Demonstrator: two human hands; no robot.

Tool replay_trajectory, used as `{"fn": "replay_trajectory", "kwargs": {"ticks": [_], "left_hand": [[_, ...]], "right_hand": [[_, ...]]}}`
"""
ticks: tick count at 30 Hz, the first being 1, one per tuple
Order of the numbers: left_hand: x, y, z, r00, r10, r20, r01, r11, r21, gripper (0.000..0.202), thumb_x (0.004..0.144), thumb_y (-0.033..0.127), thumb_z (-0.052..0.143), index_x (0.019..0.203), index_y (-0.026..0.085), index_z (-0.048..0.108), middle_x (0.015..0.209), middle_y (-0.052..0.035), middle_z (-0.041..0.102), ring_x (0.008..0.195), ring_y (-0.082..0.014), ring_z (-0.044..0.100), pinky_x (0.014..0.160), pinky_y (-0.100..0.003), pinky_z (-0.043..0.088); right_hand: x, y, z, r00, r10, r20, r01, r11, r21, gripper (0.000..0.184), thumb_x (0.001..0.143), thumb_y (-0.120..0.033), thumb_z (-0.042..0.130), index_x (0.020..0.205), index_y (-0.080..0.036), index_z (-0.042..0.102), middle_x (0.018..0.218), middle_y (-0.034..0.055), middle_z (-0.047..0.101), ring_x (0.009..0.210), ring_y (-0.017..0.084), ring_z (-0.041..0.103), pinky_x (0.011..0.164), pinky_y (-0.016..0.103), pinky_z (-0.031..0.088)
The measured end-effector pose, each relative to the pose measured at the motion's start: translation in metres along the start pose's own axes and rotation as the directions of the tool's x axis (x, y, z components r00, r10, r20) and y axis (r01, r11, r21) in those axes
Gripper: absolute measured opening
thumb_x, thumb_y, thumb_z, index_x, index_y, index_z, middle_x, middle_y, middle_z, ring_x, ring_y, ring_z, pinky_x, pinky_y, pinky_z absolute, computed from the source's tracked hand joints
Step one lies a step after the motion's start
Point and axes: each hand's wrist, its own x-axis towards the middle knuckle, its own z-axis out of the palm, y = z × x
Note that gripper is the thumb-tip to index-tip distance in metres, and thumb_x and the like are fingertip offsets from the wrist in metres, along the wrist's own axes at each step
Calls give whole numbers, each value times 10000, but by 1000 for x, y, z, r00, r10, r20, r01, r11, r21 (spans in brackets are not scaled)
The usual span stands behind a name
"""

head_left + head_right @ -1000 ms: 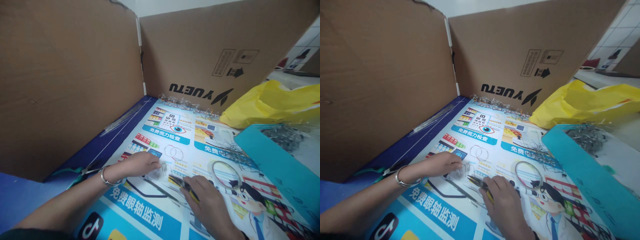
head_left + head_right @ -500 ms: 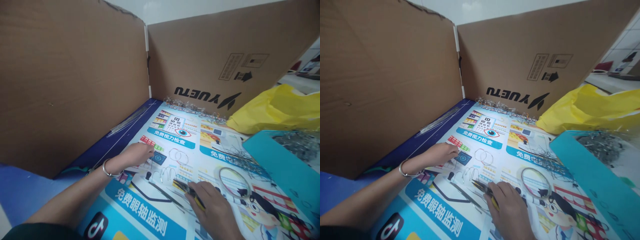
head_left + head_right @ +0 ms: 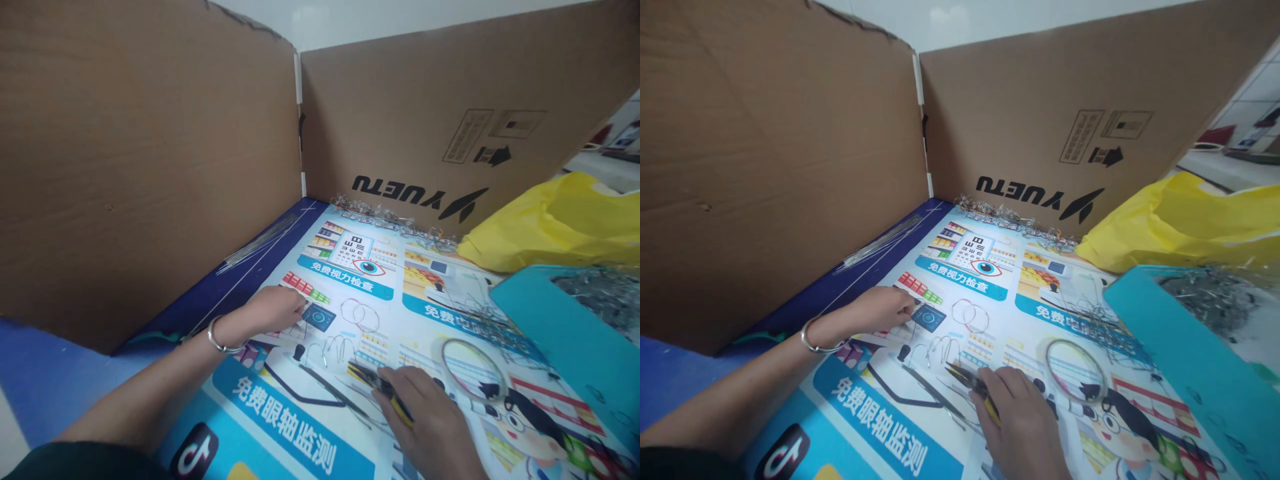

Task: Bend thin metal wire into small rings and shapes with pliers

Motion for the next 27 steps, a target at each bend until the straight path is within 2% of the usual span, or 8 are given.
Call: {"fn": "replay_trajectory", "kwargs": {"ticks": [4, 9, 15, 21, 27], "left_hand": [[-2, 9, 0, 1000, -21, 0, 21, 997, 72, 273, 824, 192, 392, 715, 148, 638, 716, -120, 673, 647, -235, 624, 562, -300, 406], [-1, 12, 4, 999, -33, -7, 34, 997, 70, 261, 824, 193, 399, 743, 133, 639, 757, -140, 682, 657, -249, 637, 559, -307, 416], [-1, 5, 1, 999, -5, -42, 6, 1000, 22, 246, 840, 183, 373, 725, 149, 588, 734, -107, 662, 651, -232, 620, 534, -288, 363], [-3, 5, -2, 995, -30, -99, 24, 997, -68, 177, 831, 194, 375, 802, 178, 550, 697, -61, 631, 605, -179, 557, 506, -271, 289], [-4, 4, -6, 990, -64, -125, 56, 996, -72, 200, 859, 231, 368, 810, 177, 555, 733, -64, 644, 608, -166, 546, 523, -266, 294]], "right_hand": [[1, 0, 1, 1000, 0, 1, 0, 1000, 2, 223, 904, -346, 469, 992, -199, 612, 853, 68, 631, 773, 193, 615, 671, 309, 505], [1, 0, 1, 1000, -13, -14, 13, 1000, -13, 233, 910, -356, 461, 1001, -198, 605, 863, 71, 632, 781, 195, 614, 670, 310, 506], [1, -1, 1, 1000, -29, -10, 29, 1000, -2, 216, 905, -335, 478, 1015, -194, 600, 858, 69, 625, 781, 196, 608, 673, 317, 502], [3, -2, -2, 1000, -20, 22, 19, 999, 27, 209, 906, -310, 475, 1013, -178, 596, 850, 70, 622, 779, 195, 602, 677, 319, 498], [2, -2, -2, 1000, -21, 6, 21, 1000, 13, 214, 907, -317, 472, 1014, -183, 600, 863, 69, 627, 782, 190, 606, 680, 312, 498]]}}
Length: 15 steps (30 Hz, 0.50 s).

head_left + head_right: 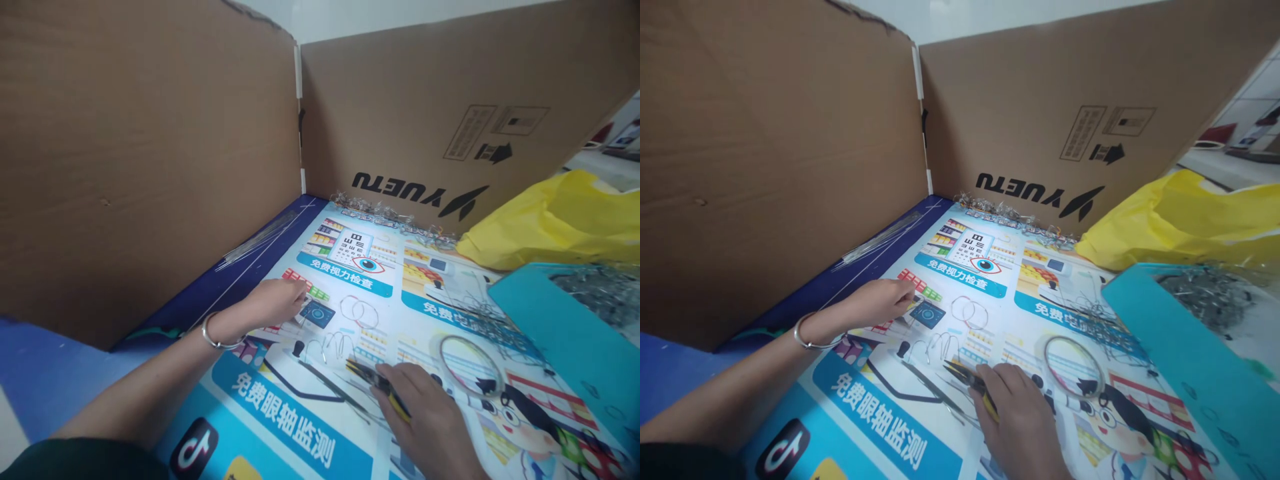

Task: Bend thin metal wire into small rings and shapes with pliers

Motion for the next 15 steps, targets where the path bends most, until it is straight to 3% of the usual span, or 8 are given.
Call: {"fn": "replay_trajectory", "kwargs": {"ticks": [6, 15], "left_hand": [[-1, 0, 0, 994, 40, 103, -48, 996, 78, 240, 829, 192, 381, 744, 166, 604, 766, -90, 673, 683, -216, 612, 556, -279, 376], [0, -2, 20, 999, 29, 30, -34, 983, 182, 250, 815, 160, 411, 844, 113, 655, 801, -177, 685, 705, -272, 650, 595, -337, 446]], "right_hand": [[-3, 2, 2, 1000, -11, 11, 11, 1000, -10, 217, 902, -337, 482, 1020, -191, 592, 865, 68, 625, 790, 197, 604, 683, 320, 499], [-4, 3, 5, 1000, -18, 15, 18, 1000, -20, 216, 898, -336, 493, 1032, -194, 587, 874, 70, 625, 799, 200, 603, 691, 326, 499]]}}
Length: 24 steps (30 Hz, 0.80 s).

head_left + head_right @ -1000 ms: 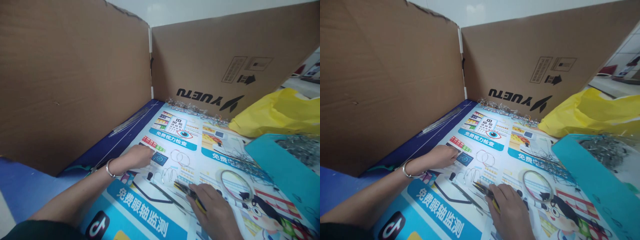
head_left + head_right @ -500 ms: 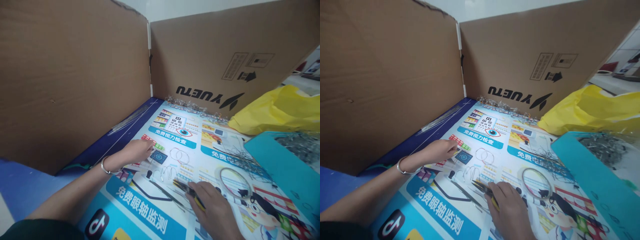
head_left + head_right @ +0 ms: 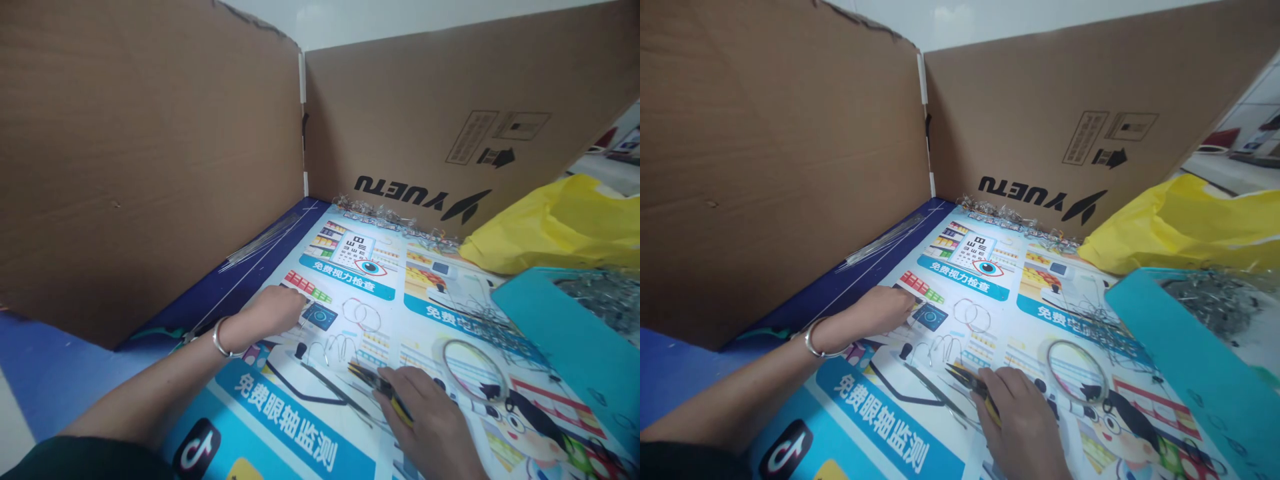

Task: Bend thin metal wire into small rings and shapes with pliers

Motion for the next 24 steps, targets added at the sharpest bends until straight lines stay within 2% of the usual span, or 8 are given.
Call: {"fn": "replay_trajectory", "kwargs": {"ticks": [9, 12, 15, 17, 19, 22, 24], "left_hand": [[1, 0, -7, 999, 0, 35, 2, 999, -37, 237, 819, 153, 401, 821, 119, 635, 792, -154, 681, 694, -256, 641, 586, -316, 422], [0, -1, -11, 999, -33, -13, 32, 994, -101, 225, 817, 154, 386, 844, 141, 609, 729, -112, 658, 640, -222, 607, 558, -288, 387], [-1, 1, -14, 994, -33, -107, 4, 965, -262, 171, 823, 175, 397, 821, 170, 568, 651, -45, 602, 572, -170, 541, 526, -258, 341], [0, 4, -15, 986, -7, -166, -63, 910, -410, 137, 828, 185, 416, 776, 182, 543, 647, -9, 570, 568, -138, 507, 537, -243, 342], [0, 9, -17, 981, -9, -193, -108, 804, -585, 106, 831, 197, 439, 796, 184, 539, 698, 3, 573, 609, -123, 513, 567, -232, 369], [-1, 15, -20, 992, -42, -123, -76, 585, -808, 175, 826, 223, 480, 978, 186, 558, 792, -1, 597, 686, -125, 550, 599, -232, 407], [-1, 19, -21, 998, -47, -50, -21, 480, -877, 225, 822, 227, 492, 1029, 187, 569, 786, -2, 601, 699, -129, 557, 604, -239, 414]], "right_hand": [[1, 0, 0, 1000, -15, -18, 15, 1000, -7, 219, 901, -335, 486, 1027, -192, 592, 867, 73, 625, 787, 198, 606, 675, 317, 503], [2, 0, -1, 1000, -15, -17, 15, 1000, -1, 217, 897, -336, 493, 1027, -192, 592, 871, 73, 626, 790, 200, 606, 678, 320, 505], [3, -1, -2, 1000, -12, -13, 12, 1000, 9, 216, 895, -330, 497, 1029, -187, 588, 869, 75, 625, 790, 203, 605, 678, 327, 507], [3, -2, -3, 1000, 4, -4, -4, 1000, 20, 209, 895, -319, 496, 1029, -187, 585, 868, 75, 623, 791, 203, 604, 677, 328, 510], [3, -2, -4, 1000, 25, 2, -25, 999, 33, 203, 892, -312, 499, 1029, -188, 583, 871, 74, 621, 795, 201, 602, 678, 326, 512], [2, -1, -4, 999, 54, -3, -54, 997, 59, 206, 881, -304, 521, 1043, -190, 578, 884, 75, 619, 812, 201, 601, 690, 327, 515], [2, 0, -4, 996, 84, -8, -83, 993, 80, 209, 873, -297, 536, 1049, -193, 577, 892, 74, 618, 824, 201, 602, 695, 325, 516]]}}
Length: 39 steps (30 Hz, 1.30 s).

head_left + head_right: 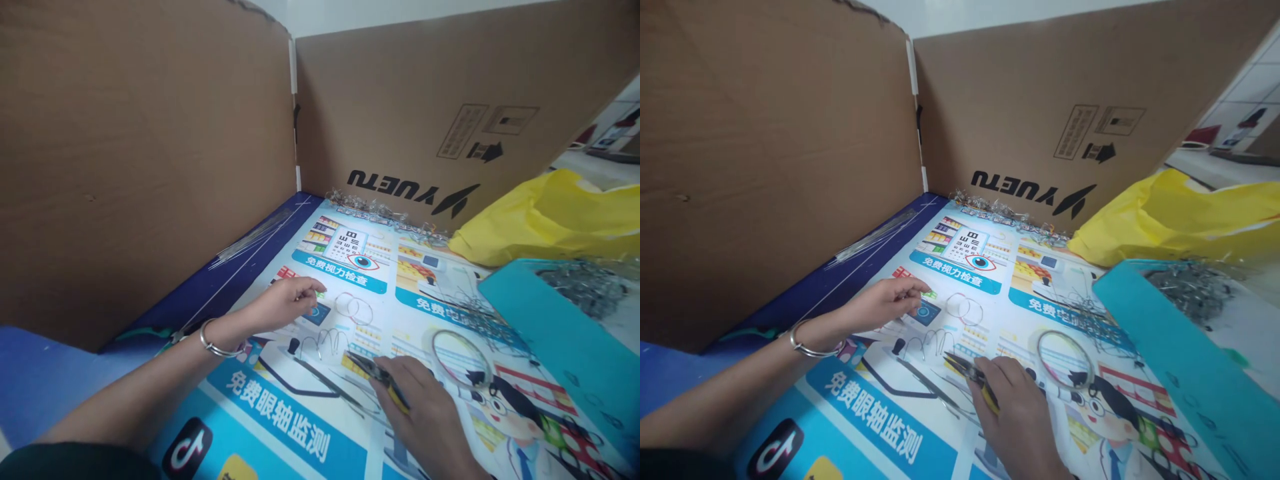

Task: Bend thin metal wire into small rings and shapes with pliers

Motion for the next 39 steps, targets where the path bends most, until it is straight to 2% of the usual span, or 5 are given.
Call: {"fn": "replay_trajectory", "kwargs": {"ticks": [6, 14, 22, 31, 39], "left_hand": [[-2, 6, 3, 995, -34, 97, 61, 954, -293, 122, 831, 275, 506, 810, 175, 573, 748, -13, 610, 713, -130, 552, 669, -272, 415], [-6, 13, 4, 996, 72, -57, -85, 958, -274, 175, 851, 277, 532, 707, 178, 535, 1041, -64, 607, 1011, -172, 531, 930, -352, 375], [-11, 12, 17, 995, -80, 61, 100, 693, -714, 189, 835, 292, 593, 744, 154, 500, 1017, -113, 674, 937, -203, 645, 825, -353, 445], [-20, 12, 47, 968, -189, 165, 239, 494, -836, 250, 803, 340, 652, 780, 156, 484, 925, -122, 697, 845, -222, 685, 776, -364, 492], [-30, 25, 59, 953, -247, 174, 261, 387, -884, 212, 822, 297, 612, 772, 174, 447, 936, -134, 706, 901, -223, 676, 932, -420, 439]], "right_hand": [[-1, 2, 1, 999, 52, 7, -52, 998, 44, 219, 869, -293, 539, 1061, -196, 583, 922, 76, 622, 865, 204, 607, 736, 327, 519], [0, 2, 0, 998, 69, 5, -69, 996, 57, 214, 873, -297, 529, 1048, -196, 598, 916, 74, 638, 854, 199, 624, 726, 319, 531], [0, 1, -1, 997, 73, 13, -74, 995, 66, 212, 877, -294, 525, 1052, -193, 591, 914, 72, 630, 852, 193, 617, 718, 313, 528], [4, 0, -3, 999, -25, -44, 23, 998, -50, 226, 877, -250, 531, 1077, -154, 570, 896, 88, 590, 841, 213, 558, 749, 363, 463], [9, 0, -16, 990, -132, -53, 109, 944, -312, 273, 854, -220, 549, 1118, -152, 567, 869, 93, 589, 791, 242, 537, 687, 381, 391]]}}
